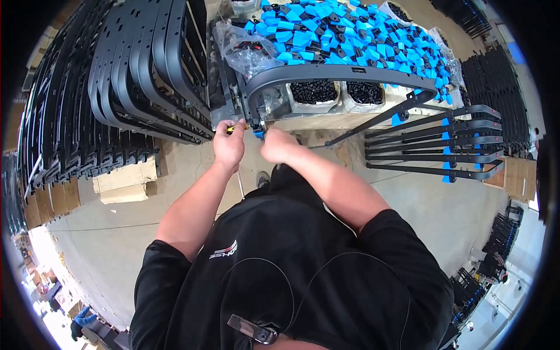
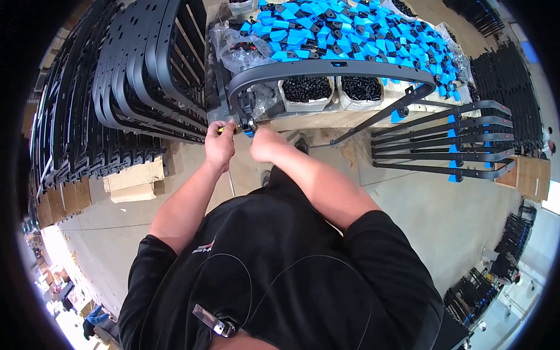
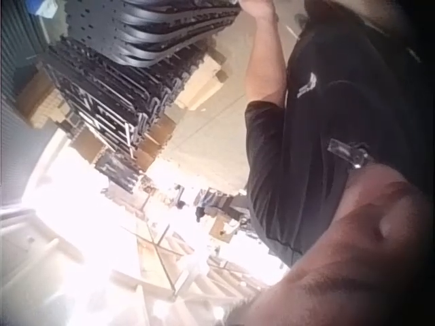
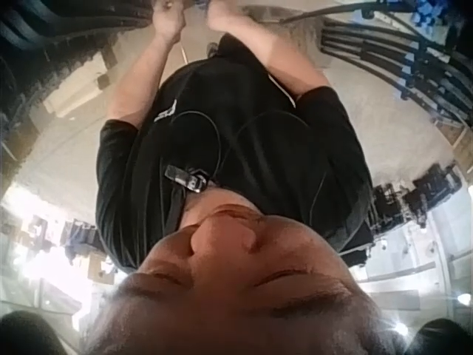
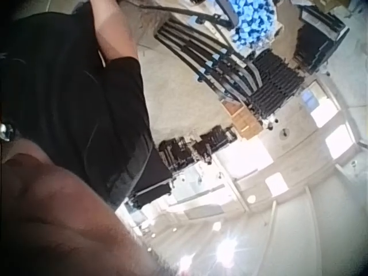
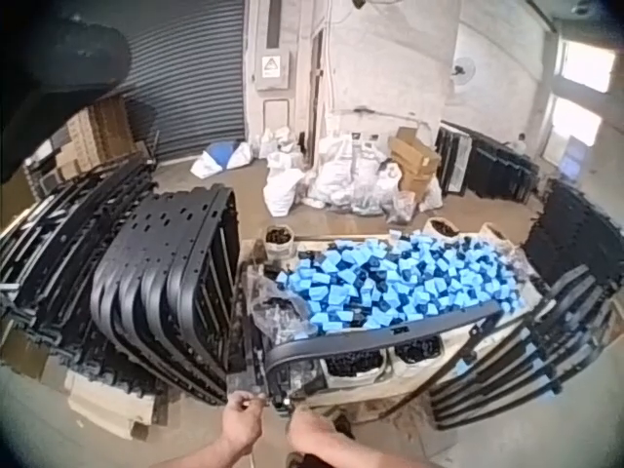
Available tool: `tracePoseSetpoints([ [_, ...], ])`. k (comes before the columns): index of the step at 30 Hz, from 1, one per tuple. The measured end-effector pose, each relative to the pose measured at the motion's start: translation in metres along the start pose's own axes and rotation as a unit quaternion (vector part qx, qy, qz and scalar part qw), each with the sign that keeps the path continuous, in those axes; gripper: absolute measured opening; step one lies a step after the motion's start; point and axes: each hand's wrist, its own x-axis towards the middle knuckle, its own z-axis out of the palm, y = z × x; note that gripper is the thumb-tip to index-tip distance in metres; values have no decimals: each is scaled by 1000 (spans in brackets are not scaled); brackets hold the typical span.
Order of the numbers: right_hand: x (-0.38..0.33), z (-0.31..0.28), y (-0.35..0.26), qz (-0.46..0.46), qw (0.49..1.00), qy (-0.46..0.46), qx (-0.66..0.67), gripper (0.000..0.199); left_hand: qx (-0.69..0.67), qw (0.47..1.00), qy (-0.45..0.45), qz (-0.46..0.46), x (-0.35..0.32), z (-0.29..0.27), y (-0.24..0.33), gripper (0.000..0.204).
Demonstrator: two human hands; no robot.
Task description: Assembling metal frames by attaching blue plastic protective covers and securing them using a handheld tool.
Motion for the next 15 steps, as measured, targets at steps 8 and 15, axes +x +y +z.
tracePoseSetpoints([
  [8, 1, 10, 7, -42, 979, 162, -113, 33, -23, 999, -29, 0, 3, 4, 5, 22],
  [15, 8, -13, 12, -59, 989, -112, 78, 28, -38, 999, -33, 6, 2, 5, 4, 23],
])
